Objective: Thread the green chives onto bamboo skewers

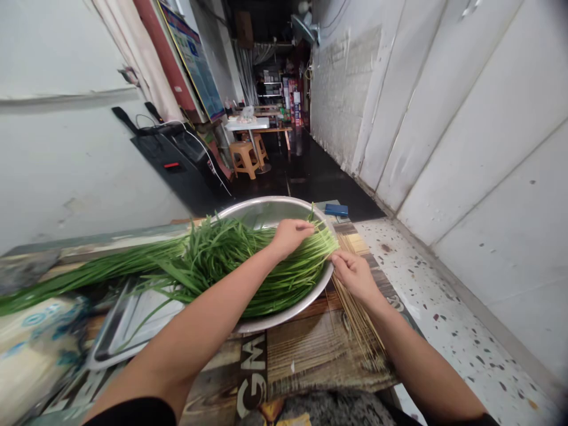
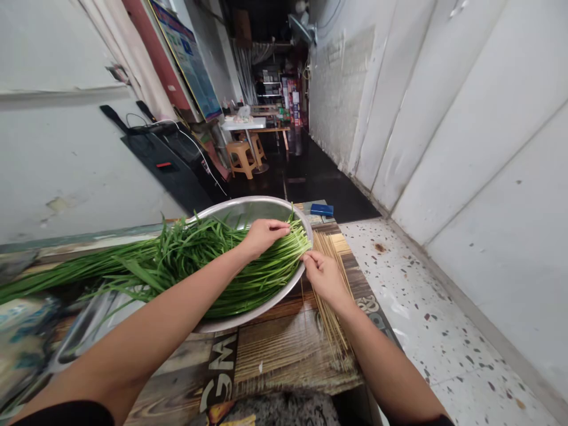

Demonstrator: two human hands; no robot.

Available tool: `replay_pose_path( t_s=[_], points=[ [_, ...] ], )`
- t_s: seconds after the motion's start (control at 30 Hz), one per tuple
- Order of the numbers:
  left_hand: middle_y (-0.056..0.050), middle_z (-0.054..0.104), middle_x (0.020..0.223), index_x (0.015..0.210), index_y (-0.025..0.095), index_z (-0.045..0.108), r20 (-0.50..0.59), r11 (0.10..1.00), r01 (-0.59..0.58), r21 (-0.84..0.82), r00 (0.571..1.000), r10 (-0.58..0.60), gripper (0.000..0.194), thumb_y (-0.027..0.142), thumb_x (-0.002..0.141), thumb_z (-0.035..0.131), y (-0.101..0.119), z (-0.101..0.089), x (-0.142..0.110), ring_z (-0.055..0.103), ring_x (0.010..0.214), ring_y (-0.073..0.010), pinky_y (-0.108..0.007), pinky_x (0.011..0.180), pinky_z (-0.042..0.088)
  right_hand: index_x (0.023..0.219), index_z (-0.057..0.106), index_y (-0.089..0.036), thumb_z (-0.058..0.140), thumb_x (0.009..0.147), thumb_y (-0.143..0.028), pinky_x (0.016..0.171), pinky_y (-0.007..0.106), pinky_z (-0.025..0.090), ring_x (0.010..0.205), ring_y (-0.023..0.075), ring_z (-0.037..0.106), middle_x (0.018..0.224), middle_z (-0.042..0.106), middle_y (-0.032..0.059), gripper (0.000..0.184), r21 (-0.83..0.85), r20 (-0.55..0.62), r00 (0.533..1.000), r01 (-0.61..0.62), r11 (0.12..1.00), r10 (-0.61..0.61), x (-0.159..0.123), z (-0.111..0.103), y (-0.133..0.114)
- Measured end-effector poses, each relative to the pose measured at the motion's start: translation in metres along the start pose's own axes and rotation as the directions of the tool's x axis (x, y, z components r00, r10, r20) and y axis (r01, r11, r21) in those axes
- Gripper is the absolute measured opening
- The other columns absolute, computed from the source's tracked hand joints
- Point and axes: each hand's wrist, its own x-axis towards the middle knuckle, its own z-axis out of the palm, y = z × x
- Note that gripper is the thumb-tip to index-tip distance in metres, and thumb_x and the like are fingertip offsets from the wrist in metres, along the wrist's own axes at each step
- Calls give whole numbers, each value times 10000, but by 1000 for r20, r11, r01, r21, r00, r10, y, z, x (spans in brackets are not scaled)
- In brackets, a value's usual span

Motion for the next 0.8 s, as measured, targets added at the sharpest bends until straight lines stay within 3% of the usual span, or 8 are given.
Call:
replay_pose_path(
  t_s=[0.3, 0.8],
  points=[
    [-67, 724, 845, 819, 140, 726, -47, 1000, -14, -22, 999, 13, 216, 293, 683, 657, -1, 4, -2, 657, 790, -182, -302, 795, 495, 720, 579, -156, 471, 830, -360, 397, 207, 192, 414, 75, 269, 441, 316, -68, 256, 16, 7, 1000, 11, 1000, -11, -2, 0, -2],
    [-55, 726, 882, 838, 147, 732, 22, 999, -30, 30, 999, 30, 224, 289, 745, 586, 8, 0, -4, 651, 834, -187, -284, 813, 474, 696, 565, -158, 476, 831, -374, 406, 210, 196, 417, 77, 266, 442, 322, -66, 270, 21, 2, 1000, 0, 1000, 0, -3, 1, -4]
  ],
)
